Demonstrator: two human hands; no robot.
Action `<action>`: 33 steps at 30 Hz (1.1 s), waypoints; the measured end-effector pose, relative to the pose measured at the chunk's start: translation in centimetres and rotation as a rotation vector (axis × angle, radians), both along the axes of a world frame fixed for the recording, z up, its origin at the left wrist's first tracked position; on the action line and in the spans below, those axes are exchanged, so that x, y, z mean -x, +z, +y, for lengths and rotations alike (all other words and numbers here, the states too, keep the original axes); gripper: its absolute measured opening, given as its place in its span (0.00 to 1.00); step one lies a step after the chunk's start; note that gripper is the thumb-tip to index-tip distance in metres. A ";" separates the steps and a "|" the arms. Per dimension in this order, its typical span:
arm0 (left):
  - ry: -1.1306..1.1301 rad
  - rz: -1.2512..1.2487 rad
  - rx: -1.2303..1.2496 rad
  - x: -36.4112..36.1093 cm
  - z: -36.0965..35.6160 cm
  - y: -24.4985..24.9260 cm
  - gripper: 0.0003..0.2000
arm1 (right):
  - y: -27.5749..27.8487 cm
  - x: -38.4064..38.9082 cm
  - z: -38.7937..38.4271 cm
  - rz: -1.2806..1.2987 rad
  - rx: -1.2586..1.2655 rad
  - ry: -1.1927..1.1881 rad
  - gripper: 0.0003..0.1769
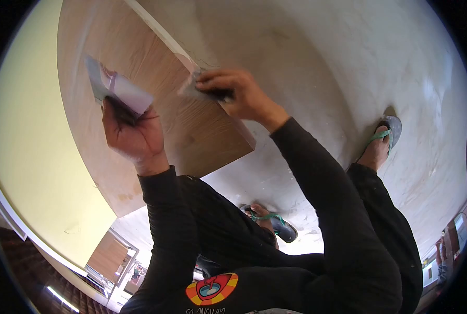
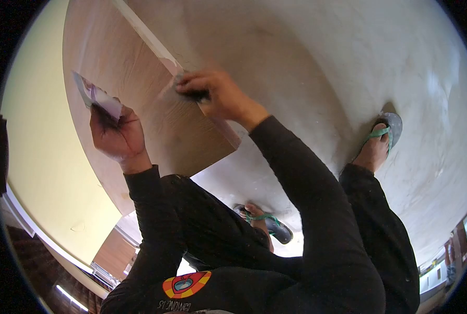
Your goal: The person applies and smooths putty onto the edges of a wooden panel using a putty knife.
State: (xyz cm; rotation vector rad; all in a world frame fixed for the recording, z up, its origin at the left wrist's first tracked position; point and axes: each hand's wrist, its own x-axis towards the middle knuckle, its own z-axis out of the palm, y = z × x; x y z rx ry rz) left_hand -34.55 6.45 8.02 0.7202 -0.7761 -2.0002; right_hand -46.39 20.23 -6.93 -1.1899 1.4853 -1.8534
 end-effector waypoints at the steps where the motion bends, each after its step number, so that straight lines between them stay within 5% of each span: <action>1: 0.016 0.003 -0.005 0.2 0.1 0.0 0.15 | 0.1 0.6 0.7 0.002 -0.002 0.005 0.26; 3: 0.035 0.005 -0.011 0.5 0.3 0.2 0.14 | 0.4 1.6 1.6 -0.400 -0.015 0.182 0.25; 6: 0.063 0.007 -0.021 1.0 0.6 0.4 0.14 | -0.3 4.8 -2.7 -0.201 -0.239 -0.008 0.25; 12: 0.013 0.013 -0.012 0.5 0.3 0.2 0.14 | -1.7 4.6 -7.7 -0.172 -0.222 0.098 0.26; 19: 0.003 0.013 0.014 0.8 0.6 0.2 0.15 | -0.3 2.4 2.2 -0.273 -0.190 0.255 0.31; 22: 0.005 0.003 0.016 0.8 0.6 0.2 0.15 | 0.0 2.2 5.8 -0.125 -0.255 0.262 0.32; 24: 0.003 -0.003 0.009 0.2 0.2 -0.3 0.15 | -0.2 2.5 7.1 -0.337 -0.314 0.440 0.33; 26: -0.313 0.215 0.021 -1.4 -1.1 -1.2 0.20 | -0.1 2.4 6.1 -0.267 -0.258 0.262 0.31; 30: -0.214 0.115 0.030 -0.5 -0.3 -0.7 0.19 | -0.3 0.5 2.1 0.003 -0.211 -0.089 0.29; 33: -0.064 0.037 0.006 0.6 0.4 0.0 0.15 | -1.1 -1.3 2.8 0.003 -0.234 -0.037 0.29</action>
